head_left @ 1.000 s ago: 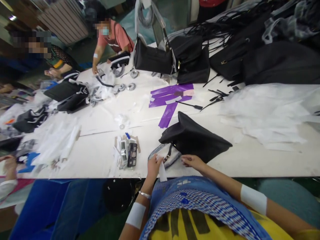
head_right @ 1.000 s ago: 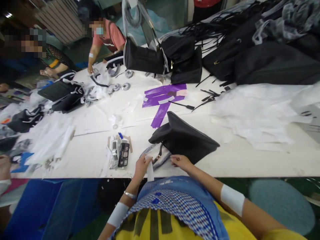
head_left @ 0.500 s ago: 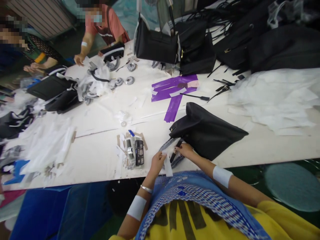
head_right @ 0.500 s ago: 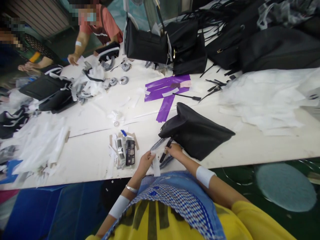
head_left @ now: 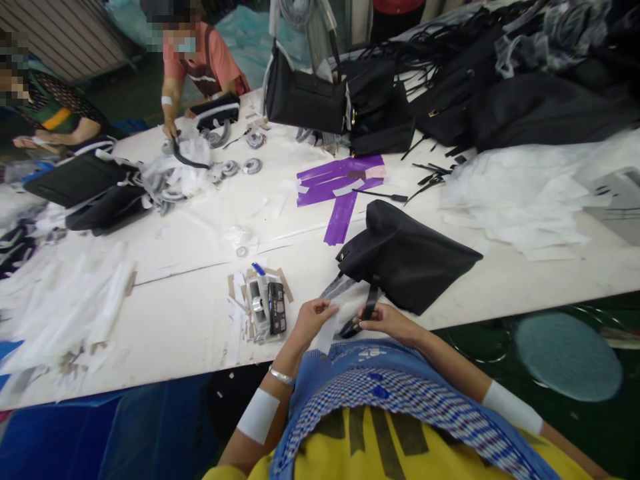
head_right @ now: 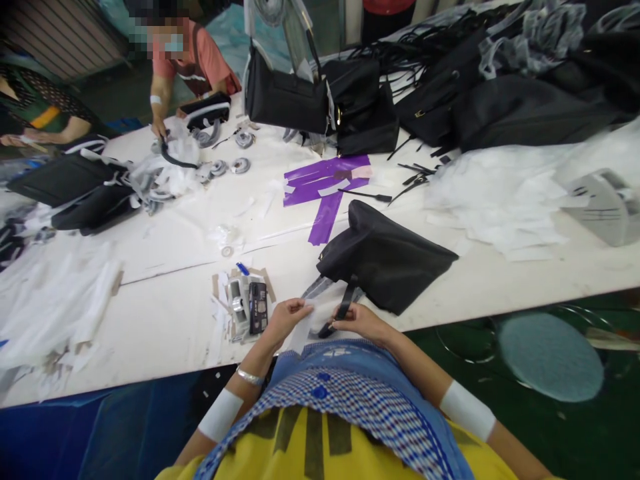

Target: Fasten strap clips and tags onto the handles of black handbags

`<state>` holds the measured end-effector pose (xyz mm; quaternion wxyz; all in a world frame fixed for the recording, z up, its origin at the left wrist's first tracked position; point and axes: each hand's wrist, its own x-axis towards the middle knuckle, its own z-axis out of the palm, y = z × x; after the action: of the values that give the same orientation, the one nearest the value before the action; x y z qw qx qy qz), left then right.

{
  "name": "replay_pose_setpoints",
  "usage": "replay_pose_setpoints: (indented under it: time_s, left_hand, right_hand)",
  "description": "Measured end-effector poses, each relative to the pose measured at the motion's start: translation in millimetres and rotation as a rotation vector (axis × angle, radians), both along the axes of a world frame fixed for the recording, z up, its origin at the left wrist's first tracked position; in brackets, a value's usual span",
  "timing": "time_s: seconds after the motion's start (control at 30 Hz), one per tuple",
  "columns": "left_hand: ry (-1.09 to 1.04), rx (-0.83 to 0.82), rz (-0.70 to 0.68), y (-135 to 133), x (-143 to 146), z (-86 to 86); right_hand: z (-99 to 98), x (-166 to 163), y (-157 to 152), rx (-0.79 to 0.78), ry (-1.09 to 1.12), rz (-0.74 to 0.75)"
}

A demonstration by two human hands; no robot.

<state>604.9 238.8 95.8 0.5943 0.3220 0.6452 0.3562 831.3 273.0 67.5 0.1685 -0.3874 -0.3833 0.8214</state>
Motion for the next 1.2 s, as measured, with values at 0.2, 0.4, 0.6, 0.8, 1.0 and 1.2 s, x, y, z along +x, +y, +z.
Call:
replay_pose_setpoints:
  time_s: [0.2, 0.4, 0.6, 0.8, 1.0, 1.2]
  left_hand:
    - [0.008, -0.013, -0.070, -2.7, 3.3, 11.2]
    - [-0.032, -0.015, -0.160, -5.1, 10.2, 13.1]
    - [-0.007, 0.006, -0.179, -7.0, 10.8, 11.0]
    - [0.003, 0.006, -0.174, -8.6, 6.8, 7.4]
    - [0.020, 0.018, -0.231, -4.9, 11.1, 10.7]
    - [0.059, 0.041, -0.223, 4.8, 28.0, 14.2]
  right_hand:
    - [24.7, 1.5, 0.5, -0.083, 0.031, -0.295]
    - [33.6, -5.6, 11.2, 0.030, 0.045, -0.662]
    - [30.9, -7.4, 17.2, 0.116, 0.008, -0.764]
    - [27.6, -6.8, 16.4, 0.143, -0.010, -0.738]
    - [32.9, -10.5, 11.0, 0.240, -0.076, -0.558]
    - [24.4, -14.6, 3.5, 0.274, -0.168, -0.393]
